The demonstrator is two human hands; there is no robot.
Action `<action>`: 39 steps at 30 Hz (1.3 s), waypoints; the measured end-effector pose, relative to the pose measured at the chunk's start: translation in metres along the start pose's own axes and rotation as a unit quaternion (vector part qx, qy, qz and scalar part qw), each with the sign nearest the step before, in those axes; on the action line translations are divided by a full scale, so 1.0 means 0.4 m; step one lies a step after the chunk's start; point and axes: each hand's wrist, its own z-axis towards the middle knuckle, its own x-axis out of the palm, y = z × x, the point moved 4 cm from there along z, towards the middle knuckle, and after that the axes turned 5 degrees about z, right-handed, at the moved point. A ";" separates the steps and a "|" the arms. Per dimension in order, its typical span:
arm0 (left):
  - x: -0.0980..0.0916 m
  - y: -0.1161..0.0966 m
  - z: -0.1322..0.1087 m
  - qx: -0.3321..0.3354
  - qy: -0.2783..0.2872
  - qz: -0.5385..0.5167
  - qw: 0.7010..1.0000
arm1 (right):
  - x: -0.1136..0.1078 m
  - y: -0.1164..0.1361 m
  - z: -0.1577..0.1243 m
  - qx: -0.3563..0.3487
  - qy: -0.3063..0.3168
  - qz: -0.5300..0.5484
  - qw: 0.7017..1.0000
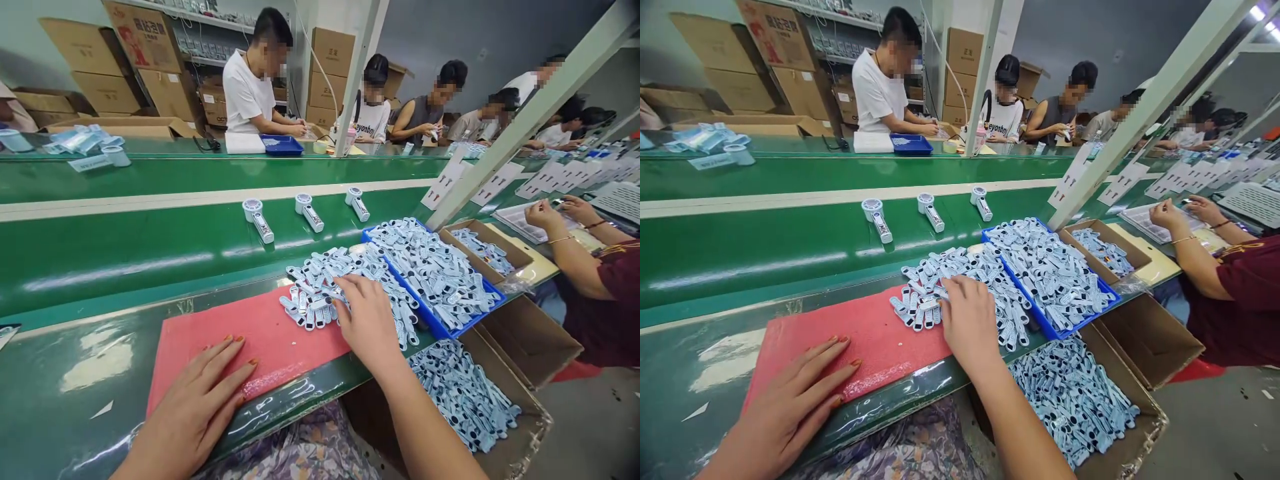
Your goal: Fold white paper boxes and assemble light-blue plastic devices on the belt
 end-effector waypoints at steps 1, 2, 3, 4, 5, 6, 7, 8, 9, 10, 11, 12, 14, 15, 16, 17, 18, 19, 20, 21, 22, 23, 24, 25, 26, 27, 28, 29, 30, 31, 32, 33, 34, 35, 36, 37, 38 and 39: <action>0.003 0.006 -0.004 -0.007 -0.004 -0.020 1.000 | -0.007 -0.017 -0.003 0.008 -0.005 -0.007 1.000; 0.005 0.013 -0.007 -0.017 -0.007 -0.048 0.999 | -0.012 -0.032 -0.009 0.015 -0.007 -0.011 1.000; 0.006 0.020 -0.009 -0.033 -0.006 -0.081 0.996 | -0.015 -0.044 -0.015 0.020 -0.006 -0.013 1.000; 0.005 0.027 -0.009 -0.060 -0.003 -0.120 0.991 | -0.014 -0.052 -0.021 0.022 -0.003 -0.012 1.000; 0.000 0.034 -0.007 -0.101 0.004 -0.169 0.980 | -0.012 -0.054 -0.027 0.019 0.000 -0.008 1.000; -0.008 0.038 -0.003 -0.157 0.013 -0.233 0.960 | -0.009 -0.051 -0.033 0.011 0.002 0.001 1.000; -0.019 0.039 0.001 -0.224 0.017 -0.318 0.921 | -0.006 -0.042 -0.037 0.000 0.000 0.016 1.000; -0.031 0.034 0.008 -0.291 0.011 -0.417 0.861 | -0.004 -0.029 -0.040 -0.014 -0.004 0.037 0.999; -0.042 0.023 0.017 -0.347 -0.003 -0.522 0.779 | -0.002 -0.011 -0.043 -0.030 -0.009 0.065 0.997; -0.054 0.006 0.029 -0.382 -0.029 -0.618 0.686 | -0.002 0.008 -0.046 -0.045 -0.012 0.100 0.994; -0.064 -0.013 0.046 -0.397 -0.052 -0.689 0.604 | -0.001 0.030 -0.049 -0.057 -0.009 0.139 0.989; -0.073 -0.030 0.063 -0.400 -0.070 -0.738 0.540 | 0.000 0.053 -0.053 -0.068 -0.001 0.180 0.981; -0.082 -0.058 0.091 -0.396 -0.082 -0.785 0.469 | 0.005 0.097 -0.064 -0.084 0.030 0.250 0.964; -0.083 -0.068 0.099 -0.396 -0.083 -0.796 0.450 | 0.008 0.117 -0.070 -0.090 0.046 0.275 0.956; -0.083 -0.074 0.103 -0.398 -0.084 -0.804 0.433 | 0.012 0.133 -0.076 -0.096 0.059 0.290 0.950; -0.084 -0.077 0.102 -0.406 -0.085 -0.806 0.422 | 0.016 0.143 -0.082 -0.102 0.070 0.297 0.947; -0.086 -0.075 0.097 -0.419 -0.093 -0.800 0.419 | 0.021 0.147 -0.086 -0.107 0.076 0.295 0.946; -0.091 -0.066 0.090 -0.436 -0.110 -0.786 0.424 | 0.024 0.144 -0.089 -0.110 0.076 0.282 0.950; -0.100 -0.053 0.080 -0.452 -0.136 -0.765 0.438 | 0.025 0.134 -0.089 -0.110 0.070 0.260 0.957; -0.112 -0.036 0.069 -0.466 -0.171 -0.736 0.460 | 0.025 0.118 -0.088 -0.107 0.061 0.230 0.965; -0.126 -0.015 0.057 -0.476 -0.207 -0.702 0.488 | 0.023 0.099 -0.085 -0.101 0.049 0.196 0.974; -0.139 0.006 0.046 -0.482 -0.238 -0.662 0.523 | 0.019 0.078 -0.080 -0.094 0.036 0.161 0.982; -0.149 0.027 0.037 -0.482 -0.255 -0.619 0.566 | 0.015 0.057 -0.074 -0.087 0.024 0.131 0.987; -0.154 0.045 0.030 -0.474 -0.252 -0.572 0.620 | 0.011 0.039 -0.068 -0.080 0.016 0.105 0.991; -0.154 0.059 0.026 -0.456 -0.228 -0.519 0.687 | 0.007 0.023 -0.062 -0.075 0.011 0.085 0.993; -0.147 0.068 0.024 -0.426 -0.186 -0.456 0.759 | 0.005 0.012 -0.056 -0.072 0.008 0.070 0.995; -0.135 0.069 0.022 -0.385 -0.132 -0.386 0.828 | 0.005 0.005 -0.051 -0.070 0.008 0.058 0.996; -0.120 0.063 0.018 -0.338 -0.074 -0.314 0.884 | 0.007 0.002 -0.048 -0.070 0.010 0.049 0.996; -0.104 0.051 0.011 -0.287 -0.019 -0.250 0.924 | 0.010 0.002 -0.045 -0.072 0.013 0.045 0.996; -0.091 0.033 -0.001 -0.237 0.030 -0.207 0.949 | 0.013 0.004 -0.044 -0.074 0.016 0.043 0.996; -0.081 0.008 -0.015 -0.182 0.076 -0.197 0.960 | 0.017 0.006 -0.043 -0.076 0.019 0.046 0.996; -0.078 -0.019 -0.033 -0.126 0.119 -0.223 0.959 | 0.020 0.008 -0.042 -0.076 0.023 0.051 0.995; -0.080 -0.047 -0.052 -0.075 0.159 -0.269 0.947 | 0.022 0.009 -0.041 -0.076 0.025 0.058 0.995; -0.087 -0.067 -0.071 -0.042 0.187 -0.318 0.929 | 0.023 0.008 -0.040 -0.074 0.026 0.066 0.995; -0.096 -0.075 -0.088 -0.035 0.198 -0.354 0.913 | 0.022 0.006 -0.038 -0.070 0.026 0.072 0.995; -0.103 -0.070 -0.099 -0.058 0.192 -0.373 0.906 | 0.020 0.003 -0.035 -0.065 0.025 0.076 0.995; -0.106 -0.053 -0.105 -0.107 0.170 -0.375 0.905 | 0.017 0.000 -0.031 -0.060 0.023 0.078 0.995; -0.104 -0.028 -0.106 -0.169 0.138 -0.367 0.904 | 0.015 -0.002 -0.026 -0.054 0.022 0.076 0.995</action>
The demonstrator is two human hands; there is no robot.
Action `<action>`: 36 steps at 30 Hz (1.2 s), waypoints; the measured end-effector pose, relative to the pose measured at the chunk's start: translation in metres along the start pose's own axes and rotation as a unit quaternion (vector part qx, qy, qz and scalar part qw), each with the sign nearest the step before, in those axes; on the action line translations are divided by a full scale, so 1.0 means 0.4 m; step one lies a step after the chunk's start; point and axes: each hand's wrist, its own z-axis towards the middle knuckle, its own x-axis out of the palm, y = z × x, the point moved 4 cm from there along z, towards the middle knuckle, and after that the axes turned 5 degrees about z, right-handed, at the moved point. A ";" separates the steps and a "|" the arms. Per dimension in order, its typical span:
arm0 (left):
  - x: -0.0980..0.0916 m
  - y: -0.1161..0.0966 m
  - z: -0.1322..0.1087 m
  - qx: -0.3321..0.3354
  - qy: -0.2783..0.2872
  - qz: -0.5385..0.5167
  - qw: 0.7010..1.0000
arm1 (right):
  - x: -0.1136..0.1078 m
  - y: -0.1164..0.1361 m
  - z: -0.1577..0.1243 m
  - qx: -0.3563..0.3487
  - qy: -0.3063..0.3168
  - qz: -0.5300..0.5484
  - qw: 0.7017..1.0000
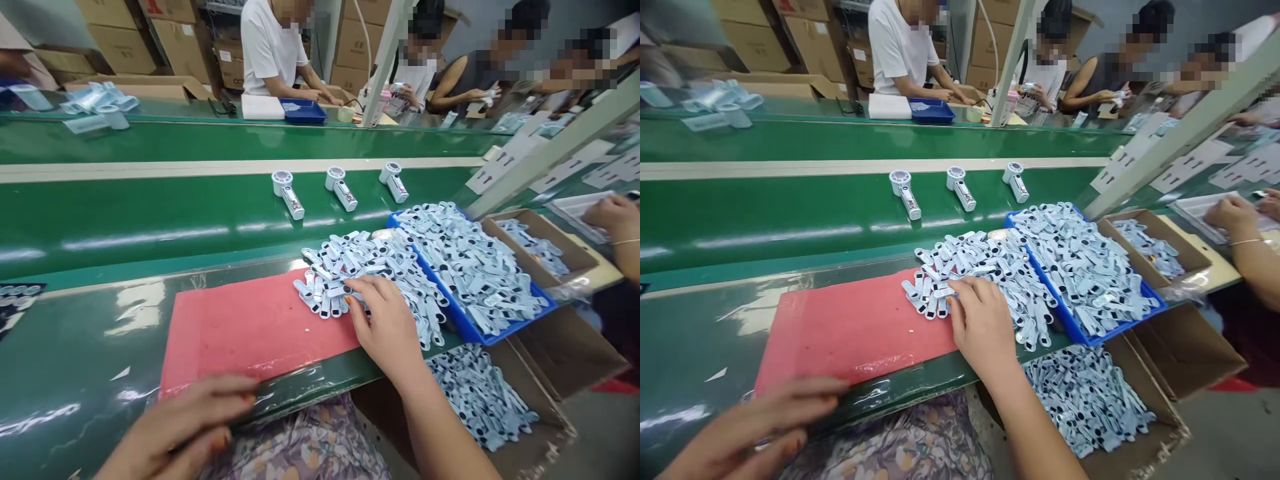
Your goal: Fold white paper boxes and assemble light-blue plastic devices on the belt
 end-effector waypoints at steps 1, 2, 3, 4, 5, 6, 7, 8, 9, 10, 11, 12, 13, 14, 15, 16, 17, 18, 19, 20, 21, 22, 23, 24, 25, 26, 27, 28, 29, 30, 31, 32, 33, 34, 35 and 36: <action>-0.014 0.020 0.010 -0.045 -0.050 -0.012 0.998 | -0.001 -0.002 0.004 0.006 0.002 -0.005 1.000; -0.023 0.037 0.025 -0.087 -0.087 -0.033 0.992 | 0.000 -0.003 0.009 0.010 0.007 -0.014 1.000; -0.027 0.050 0.044 -0.120 -0.108 -0.060 0.985 | 0.003 -0.004 0.013 0.013 0.017 -0.026 0.999; -0.026 0.055 0.066 -0.142 -0.117 -0.087 0.979 | 0.009 -0.004 0.017 0.014 0.029 -0.041 0.999; -0.023 0.051 0.089 -0.150 -0.118 -0.109 0.976 | 0.016 -0.005 0.021 0.014 0.041 -0.057 0.997; -0.019 0.039 0.114 -0.144 -0.115 -0.124 0.975 | 0.023 -0.006 0.023 0.012 0.052 -0.071 0.996; -0.014 0.019 0.139 -0.129 -0.110 -0.134 0.976 | 0.029 -0.006 0.025 0.007 0.059 -0.081 0.995; -0.010 -0.004 0.164 -0.110 -0.103 -0.143 0.978 | 0.032 -0.006 0.026 0.002 0.060 -0.086 0.994; -0.006 -0.029 0.188 -0.094 -0.096 -0.155 0.979 | 0.031 -0.004 0.026 -0.004 0.057 -0.083 0.995; -0.001 -0.052 0.214 -0.088 -0.088 -0.174 0.977 | 0.027 0.000 0.026 -0.011 0.049 -0.073 0.996; 0.005 -0.073 0.239 -0.089 -0.081 -0.202 0.972 | 0.018 0.006 0.025 -0.019 0.039 -0.057 0.997; 0.012 -0.091 0.265 -0.094 -0.070 -0.242 0.963 | 0.006 0.014 0.023 -0.030 0.031 -0.037 0.998; 0.022 -0.107 0.291 -0.100 -0.055 -0.289 0.951 | -0.008 0.024 0.021 -0.044 0.027 -0.016 0.999; 0.035 -0.121 0.315 -0.106 -0.033 -0.337 0.935 | -0.021 0.036 0.017 -0.060 0.028 0.006 0.998; 0.050 -0.134 0.337 -0.110 -0.005 -0.383 0.917 | -0.033 0.048 0.012 -0.076 0.036 0.027 0.996; 0.065 -0.146 0.355 -0.114 0.026 -0.420 0.900 | -0.043 0.058 0.006 -0.088 0.048 0.052 0.994; 0.080 -0.154 0.368 -0.119 0.052 -0.450 0.883 | -0.050 0.065 0.000 -0.087 0.058 0.082 0.991; 0.093 -0.159 0.376 -0.130 0.073 -0.475 0.867 | -0.054 0.067 -0.008 -0.071 0.063 0.119 0.988; 0.105 -0.162 0.380 -0.140 0.088 -0.499 0.851 | -0.055 0.064 -0.016 -0.041 0.062 0.165 0.983; 0.114 -0.164 0.381 -0.148 0.101 -0.523 0.833 | -0.051 0.058 -0.025 -0.002 0.058 0.218 0.974; 0.121 -0.165 0.379 -0.155 0.112 -0.544 0.817 | -0.045 0.049 -0.035 0.042 0.051 0.271 0.960; 0.127 -0.166 0.376 -0.162 0.122 -0.560 0.803 | -0.036 0.040 -0.047 0.083 0.045 0.318 0.943; 0.130 -0.167 0.373 -0.165 0.128 -0.569 0.796 | -0.025 0.033 -0.058 0.118 0.042 0.358 0.925; 0.132 -0.168 0.371 -0.166 0.131 -0.569 0.795 | -0.014 0.027 -0.069 0.145 0.043 0.392 0.907; 0.132 -0.169 0.369 -0.164 0.129 -0.564 0.799 | -0.003 0.023 -0.078 0.169 0.047 0.418 0.891; 0.131 -0.170 0.368 -0.162 0.124 -0.555 0.806 | 0.006 0.020 -0.087 0.188 0.051 0.443 0.875; 0.131 -0.171 0.367 -0.157 0.119 -0.546 0.815 | 0.014 0.018 -0.093 0.205 0.055 0.468 0.858; 0.131 -0.172 0.367 -0.151 0.115 -0.536 0.823 | 0.020 0.017 -0.098 0.218 0.058 0.494 0.840; 0.131 -0.173 0.367 -0.147 0.113 -0.525 0.831 | 0.024 0.016 -0.101 0.228 0.060 0.518 0.822; 0.132 -0.173 0.366 -0.144 0.112 -0.515 0.838 | 0.027 0.016 -0.103 0.235 0.061 0.541 0.805; 0.132 -0.173 0.366 -0.141 0.111 -0.504 0.845 | 0.029 0.017 -0.103 0.239 0.059 0.561 0.790; 0.132 -0.172 0.365 -0.138 0.112 -0.493 0.852 | 0.031 0.017 -0.103 0.243 0.059 0.579 0.776; 0.132 -0.171 0.365 -0.136 0.112 -0.483 0.858 | 0.033 0.018 -0.103 0.246 0.058 0.594 0.764; 0.132 -0.170 0.364 -0.133 0.111 -0.474 0.863 | 0.037 0.018 -0.104 0.250 0.057 0.610 0.750; 0.131 -0.170 0.365 -0.129 0.111 -0.467 0.868 | 0.041 0.018 -0.105 0.254 0.052 0.627 0.735; 0.130 -0.170 0.365 -0.125 0.112 -0.459 0.872 | 0.047 0.018 -0.108 0.260 0.047 0.644 0.718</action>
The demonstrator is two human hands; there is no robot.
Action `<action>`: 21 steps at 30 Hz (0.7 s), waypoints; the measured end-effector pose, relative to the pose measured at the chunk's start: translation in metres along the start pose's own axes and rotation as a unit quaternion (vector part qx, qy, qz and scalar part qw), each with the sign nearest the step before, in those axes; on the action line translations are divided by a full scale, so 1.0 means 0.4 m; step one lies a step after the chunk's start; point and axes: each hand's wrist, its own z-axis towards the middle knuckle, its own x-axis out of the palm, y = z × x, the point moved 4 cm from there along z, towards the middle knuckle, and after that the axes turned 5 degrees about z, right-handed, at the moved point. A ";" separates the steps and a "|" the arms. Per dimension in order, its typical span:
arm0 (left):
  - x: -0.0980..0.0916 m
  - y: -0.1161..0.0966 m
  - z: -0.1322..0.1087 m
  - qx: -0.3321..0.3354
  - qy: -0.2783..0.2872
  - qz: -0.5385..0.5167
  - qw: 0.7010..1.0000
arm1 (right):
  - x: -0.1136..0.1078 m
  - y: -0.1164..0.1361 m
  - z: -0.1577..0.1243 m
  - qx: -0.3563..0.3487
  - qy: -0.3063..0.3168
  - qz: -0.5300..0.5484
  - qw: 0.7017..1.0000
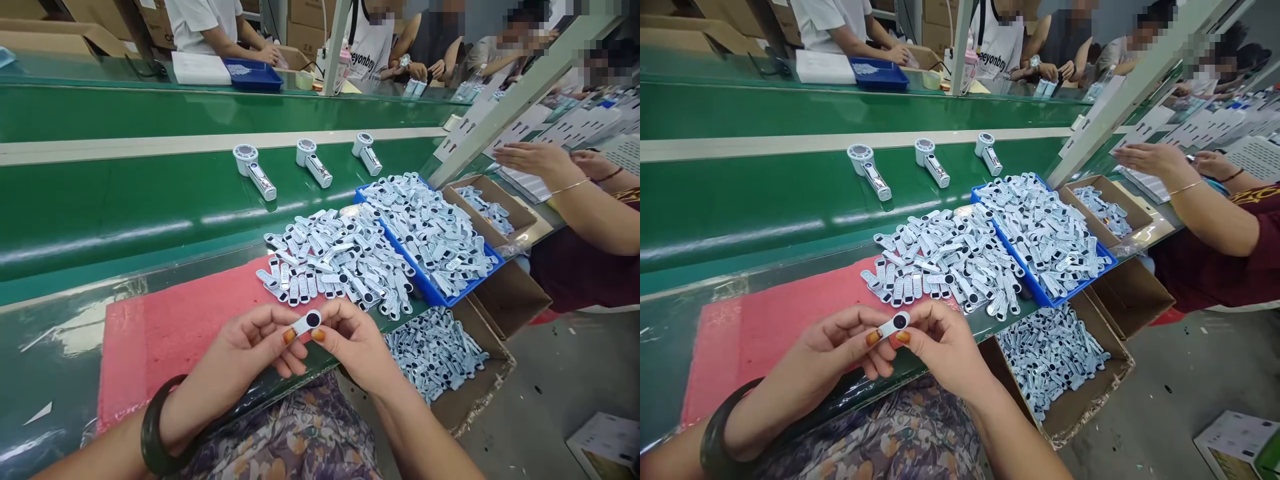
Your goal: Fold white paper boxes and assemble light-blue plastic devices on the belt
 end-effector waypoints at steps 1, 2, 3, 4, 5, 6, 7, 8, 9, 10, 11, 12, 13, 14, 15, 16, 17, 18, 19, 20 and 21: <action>0.000 -0.001 0.000 0.002 0.002 0.008 1.000 | 0.000 -0.009 -0.001 0.008 -0.003 0.028 1.000; 0.001 -0.002 0.000 0.004 0.006 0.016 1.000 | 0.001 -0.020 -0.003 0.020 -0.005 0.058 0.998; 0.002 -0.003 -0.001 0.004 0.009 0.025 1.000 | 0.002 -0.032 -0.006 0.035 -0.006 0.088 0.995; 0.003 -0.004 -0.003 0.006 0.014 0.031 0.999 | 0.005 -0.045 -0.011 0.052 -0.004 0.118 0.992; 0.004 -0.005 -0.005 0.008 0.020 0.032 0.999 | 0.009 -0.056 -0.015 0.070 0.001 0.148 0.987; 0.006 -0.006 -0.007 0.010 0.027 0.032 0.999 | 0.014 -0.064 -0.020 0.084 0.009 0.178 0.980; 0.009 -0.006 -0.010 0.012 0.034 0.030 0.999 | 0.021 -0.070 -0.025 0.095 0.021 0.207 0.973; 0.012 -0.007 -0.013 0.015 0.040 0.028 0.999 | 0.028 -0.072 -0.029 0.103 0.035 0.231 0.967; 0.014 -0.008 -0.015 0.021 0.040 0.028 0.999 | 0.035 -0.071 -0.032 0.109 0.048 0.248 0.961; 0.016 -0.010 -0.016 0.029 0.035 0.031 0.998 | 0.041 -0.070 -0.034 0.113 0.053 0.257 0.958; 0.018 -0.012 -0.017 0.040 0.022 0.037 0.998 | 0.044 -0.067 -0.035 0.117 0.050 0.259 0.957; 0.019 -0.015 -0.017 0.054 0.007 0.043 0.998 | 0.045 -0.065 -0.035 0.119 0.038 0.255 0.959; 0.020 -0.017 -0.016 0.065 -0.008 0.049 0.997 | 0.045 -0.064 -0.035 0.119 0.023 0.247 0.961; 0.021 -0.018 -0.015 0.070 -0.019 0.053 0.996 | 0.044 -0.062 -0.035 0.118 0.009 0.237 0.964; 0.023 -0.019 -0.013 0.070 -0.022 0.056 0.996 | 0.043 -0.062 -0.035 0.116 0.001 0.228 0.967; 0.024 -0.018 -0.012 0.065 -0.021 0.056 0.996 | 0.042 -0.062 -0.035 0.112 0.002 0.219 0.969; 0.025 -0.018 -0.010 0.060 -0.017 0.054 0.997 | 0.041 -0.063 -0.035 0.108 0.006 0.207 0.972; 0.026 -0.018 -0.008 0.055 -0.012 0.054 0.997 | 0.040 -0.065 -0.036 0.102 0.009 0.192 0.976; 0.025 -0.019 -0.007 0.051 -0.009 0.055 0.997 | 0.036 -0.066 -0.037 0.094 0.009 0.171 0.981; 0.024 -0.018 -0.007 0.047 -0.009 0.057 0.997 | 0.032 -0.065 -0.038 0.083 0.004 0.143 0.986; 0.022 -0.018 -0.006 0.044 -0.012 0.059 0.997 | 0.025 -0.063 -0.039 0.067 -0.006 0.110 0.992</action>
